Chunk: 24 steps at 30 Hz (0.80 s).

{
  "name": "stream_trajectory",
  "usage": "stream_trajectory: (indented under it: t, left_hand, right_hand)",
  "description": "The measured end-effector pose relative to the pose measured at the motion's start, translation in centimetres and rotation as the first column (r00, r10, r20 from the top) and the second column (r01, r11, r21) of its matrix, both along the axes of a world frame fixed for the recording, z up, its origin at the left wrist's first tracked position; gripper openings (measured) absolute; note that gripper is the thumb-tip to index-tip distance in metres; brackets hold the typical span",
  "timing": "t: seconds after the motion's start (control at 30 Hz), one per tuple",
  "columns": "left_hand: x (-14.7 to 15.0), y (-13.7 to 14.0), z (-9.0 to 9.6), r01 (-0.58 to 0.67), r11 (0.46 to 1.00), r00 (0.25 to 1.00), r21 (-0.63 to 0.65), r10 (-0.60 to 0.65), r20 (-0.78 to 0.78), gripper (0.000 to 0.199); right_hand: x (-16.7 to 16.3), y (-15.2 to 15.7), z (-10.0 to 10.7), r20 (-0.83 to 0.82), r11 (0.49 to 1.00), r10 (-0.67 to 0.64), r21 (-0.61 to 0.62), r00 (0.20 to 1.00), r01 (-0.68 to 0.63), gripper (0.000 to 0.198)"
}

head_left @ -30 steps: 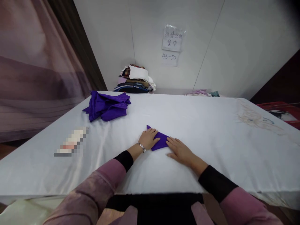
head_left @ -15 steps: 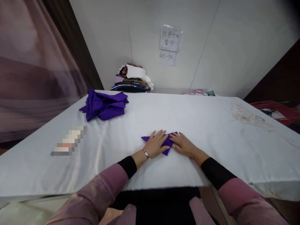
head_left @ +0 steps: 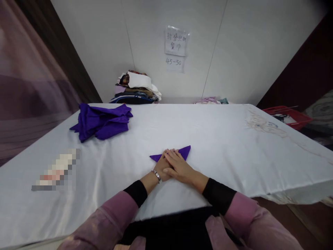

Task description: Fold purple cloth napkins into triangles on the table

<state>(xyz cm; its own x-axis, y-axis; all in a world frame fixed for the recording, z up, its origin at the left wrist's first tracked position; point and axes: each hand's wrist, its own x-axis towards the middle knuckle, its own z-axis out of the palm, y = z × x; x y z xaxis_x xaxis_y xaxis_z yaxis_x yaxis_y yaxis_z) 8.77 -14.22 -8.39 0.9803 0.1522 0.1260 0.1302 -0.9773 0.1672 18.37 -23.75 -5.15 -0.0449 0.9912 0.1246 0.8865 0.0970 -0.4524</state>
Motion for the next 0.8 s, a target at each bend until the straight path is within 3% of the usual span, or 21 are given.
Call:
stream_trajectory:
  t: [0.27,0.5,0.8]
  left_hand:
    - [0.1,-0.2,0.6,-0.037,0.998,0.999,-0.041,0.037,0.015,0.061]
    - [0.2,-0.2,0.8,-0.051,0.998,0.999,-0.048,0.051,0.002,0.065]
    - [0.2,-0.1,0.7,-0.055,0.998,0.998,-0.043,0.054,-0.032,0.064]
  right_hand:
    - [2.8,-0.3,-1.7,-0.006,0.983,-0.166,-0.078,0.986,0.165,0.077]
    - [4.7,-0.9,-2.0,0.050,0.985,-0.135,-0.104,0.990,0.140,0.071]
    - [8.1,-1.5,-2.2,0.150,0.961,-0.217,-0.138,0.965,0.238,0.067]
